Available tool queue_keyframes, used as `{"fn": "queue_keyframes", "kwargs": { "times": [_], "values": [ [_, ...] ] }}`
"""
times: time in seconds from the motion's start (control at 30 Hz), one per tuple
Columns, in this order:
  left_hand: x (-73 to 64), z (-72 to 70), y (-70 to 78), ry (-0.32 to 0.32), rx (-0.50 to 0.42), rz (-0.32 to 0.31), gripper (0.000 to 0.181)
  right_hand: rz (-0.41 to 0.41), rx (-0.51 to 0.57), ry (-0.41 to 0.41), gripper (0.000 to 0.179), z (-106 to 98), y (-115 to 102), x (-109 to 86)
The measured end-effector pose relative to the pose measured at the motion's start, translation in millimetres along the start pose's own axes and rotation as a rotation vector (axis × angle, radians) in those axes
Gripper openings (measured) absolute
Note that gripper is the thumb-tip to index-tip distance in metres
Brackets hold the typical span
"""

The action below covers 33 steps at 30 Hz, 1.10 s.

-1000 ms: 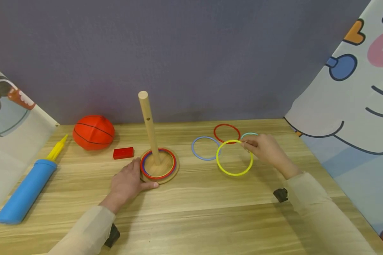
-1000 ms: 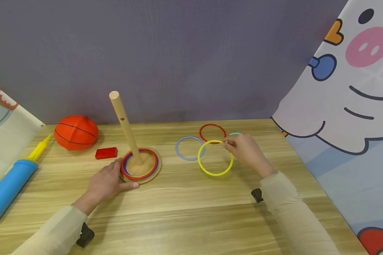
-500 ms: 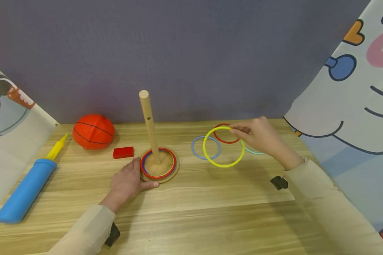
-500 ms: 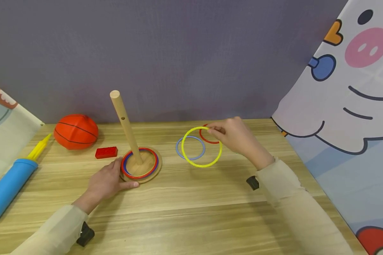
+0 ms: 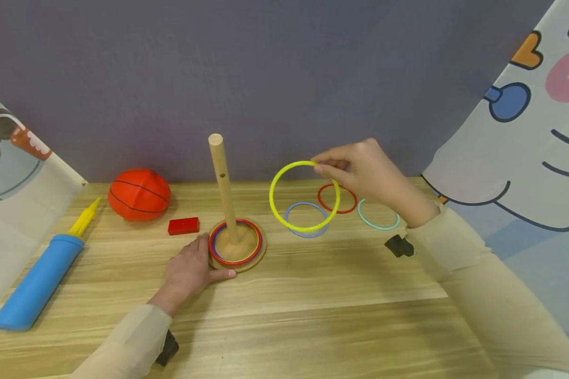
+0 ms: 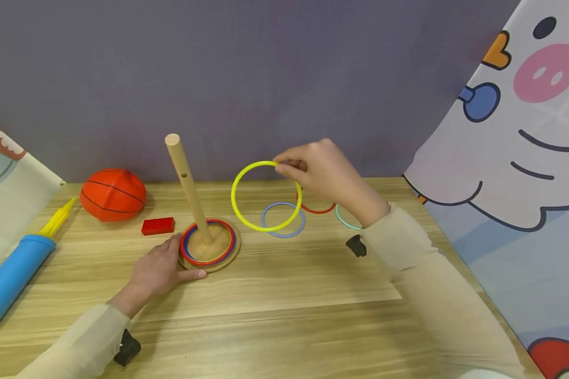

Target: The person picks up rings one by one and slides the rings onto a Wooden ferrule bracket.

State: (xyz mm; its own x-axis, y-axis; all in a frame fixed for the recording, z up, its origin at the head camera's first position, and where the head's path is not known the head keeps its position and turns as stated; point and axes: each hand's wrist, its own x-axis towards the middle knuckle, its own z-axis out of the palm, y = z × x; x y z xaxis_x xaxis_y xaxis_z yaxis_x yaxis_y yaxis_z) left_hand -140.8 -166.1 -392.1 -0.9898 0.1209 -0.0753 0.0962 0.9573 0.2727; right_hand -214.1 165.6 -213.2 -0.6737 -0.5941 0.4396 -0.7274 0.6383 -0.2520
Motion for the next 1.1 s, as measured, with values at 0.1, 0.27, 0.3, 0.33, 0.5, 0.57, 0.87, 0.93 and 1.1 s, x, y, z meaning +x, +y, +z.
{"fn": "queue_keyframes", "kwargs": {
  "times": [0.1,0.27,0.3,0.33,0.5,0.57,0.87,0.93,1.1],
  "values": [
    [0.2,0.3,0.1,-0.001,-0.003,-0.001,0.120,-0.012,0.017,0.026,0.017,-2.6,-9.2,10.5],
    [0.9,0.9,0.2,-0.001,-0.013,-0.002,0.120,0.002,0.065,0.049,0.018,-4.8,-22.5,27.8],
    [0.9,0.7,0.3,-0.002,-0.014,-0.004,0.121,0.008,0.080,0.052,0.018,-5.1,-25.1,31.5],
    [1.2,0.7,0.1,-0.003,-0.014,-0.005,0.121,0.008,0.091,0.058,0.018,-5.5,-27.7,35.2],
    [1.2,0.4,-0.2,-0.003,-0.012,-0.007,0.121,-0.003,0.139,0.088,0.019,-4.3,-38.6,54.7],
    [1.0,0.0,-0.2,-0.001,-0.012,-0.004,0.120,0.000,0.163,0.092,0.020,-2.5,-42.5,62.1],
    [0.2,-1.4,1.2,-0.005,-0.021,-0.006,0.119,0.078,0.246,0.061,0.023,12.9,-52.7,87.0],
    [0.0,-1.3,1.1,-0.006,-0.020,-0.009,0.120,0.098,0.255,0.059,0.023,18.9,-52.0,90.2],
    [0.3,-0.3,-0.3,-0.012,-0.013,-0.015,0.119,0.133,0.272,0.042,0.023,36.3,-47.7,92.1]
  ]
}}
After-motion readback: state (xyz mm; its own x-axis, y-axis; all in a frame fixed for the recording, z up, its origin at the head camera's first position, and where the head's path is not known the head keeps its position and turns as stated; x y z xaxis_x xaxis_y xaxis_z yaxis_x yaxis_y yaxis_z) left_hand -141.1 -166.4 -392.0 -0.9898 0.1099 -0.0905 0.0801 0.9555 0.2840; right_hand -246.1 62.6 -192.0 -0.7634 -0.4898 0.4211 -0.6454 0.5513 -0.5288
